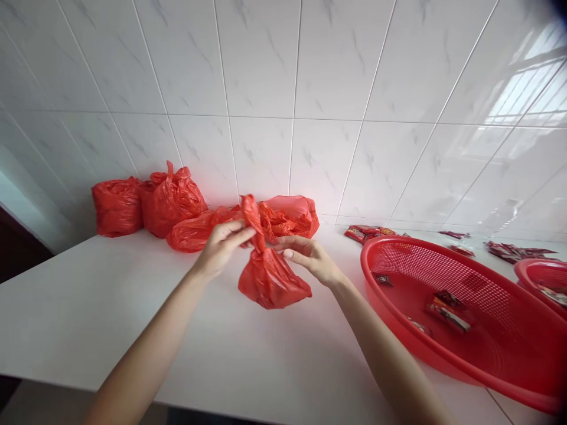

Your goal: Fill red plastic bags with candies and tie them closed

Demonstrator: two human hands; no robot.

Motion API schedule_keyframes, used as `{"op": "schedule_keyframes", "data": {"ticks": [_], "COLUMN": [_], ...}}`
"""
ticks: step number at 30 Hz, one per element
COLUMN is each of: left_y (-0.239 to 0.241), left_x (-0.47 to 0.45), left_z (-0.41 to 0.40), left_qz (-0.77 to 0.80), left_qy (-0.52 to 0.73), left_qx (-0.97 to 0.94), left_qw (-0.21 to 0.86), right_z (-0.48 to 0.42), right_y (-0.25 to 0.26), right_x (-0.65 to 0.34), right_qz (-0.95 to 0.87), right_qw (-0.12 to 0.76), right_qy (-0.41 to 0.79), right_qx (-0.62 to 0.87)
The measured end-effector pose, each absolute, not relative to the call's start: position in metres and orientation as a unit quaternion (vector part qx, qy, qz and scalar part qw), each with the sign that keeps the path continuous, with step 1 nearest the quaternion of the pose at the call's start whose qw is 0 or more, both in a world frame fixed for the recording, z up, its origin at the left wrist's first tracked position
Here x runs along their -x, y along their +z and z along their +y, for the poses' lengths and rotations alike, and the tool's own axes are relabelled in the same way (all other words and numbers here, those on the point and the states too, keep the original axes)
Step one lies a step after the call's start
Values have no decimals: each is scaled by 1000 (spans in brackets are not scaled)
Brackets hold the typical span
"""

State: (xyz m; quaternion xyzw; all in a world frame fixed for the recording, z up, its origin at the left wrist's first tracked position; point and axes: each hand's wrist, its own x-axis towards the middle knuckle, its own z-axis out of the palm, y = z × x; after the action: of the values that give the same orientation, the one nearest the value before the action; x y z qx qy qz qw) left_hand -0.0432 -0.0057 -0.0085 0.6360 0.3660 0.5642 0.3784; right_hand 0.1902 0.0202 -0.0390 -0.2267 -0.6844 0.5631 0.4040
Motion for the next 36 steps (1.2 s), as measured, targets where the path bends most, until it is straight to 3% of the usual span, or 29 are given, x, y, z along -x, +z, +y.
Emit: {"op": "schedule_keyframes", "data": {"ticks": [6, 10, 13, 17, 20, 24, 29, 33, 36], "left_y": [13, 20, 14, -10, -31, -41, -21, -5, -5], "left_x": [135, 203, 255, 314, 338, 321, 225, 118, 50], "left_z": [-20, -18, -12, -5, 0, 10, 42, 84, 122], "left_qz": [422, 519, 592, 741, 797, 774, 616, 507, 470], "left_qy": [708, 753, 716, 582, 520, 554, 586, 518, 374], "left_qx": [-500, -400, -362, -303, -276, -252, -481, -677, -797], "left_qw": [265, 60, -76, -144, -133, -174, -216, -129, 69], "right_z": [30, 37, 40, 40, 36, 28, 23, 18, 12], "right_y": [-26, -26, -29, -36, -41, -44, -51, -56, -60], "right_x": [-216, -226, -227, -224, -219, -210, -197, -189, -183], "right_qz": [-658, -661, -688, -750, -800, -828, -827, -835, -844], "right_qw": [457, 440, 396, 275, 150, -32, -172, -192, -202], "right_qy": [514, 508, 507, 495, 447, 366, 322, 304, 287], "right_qx": [307, 335, 337, 342, 373, 424, 427, 417, 405]}}
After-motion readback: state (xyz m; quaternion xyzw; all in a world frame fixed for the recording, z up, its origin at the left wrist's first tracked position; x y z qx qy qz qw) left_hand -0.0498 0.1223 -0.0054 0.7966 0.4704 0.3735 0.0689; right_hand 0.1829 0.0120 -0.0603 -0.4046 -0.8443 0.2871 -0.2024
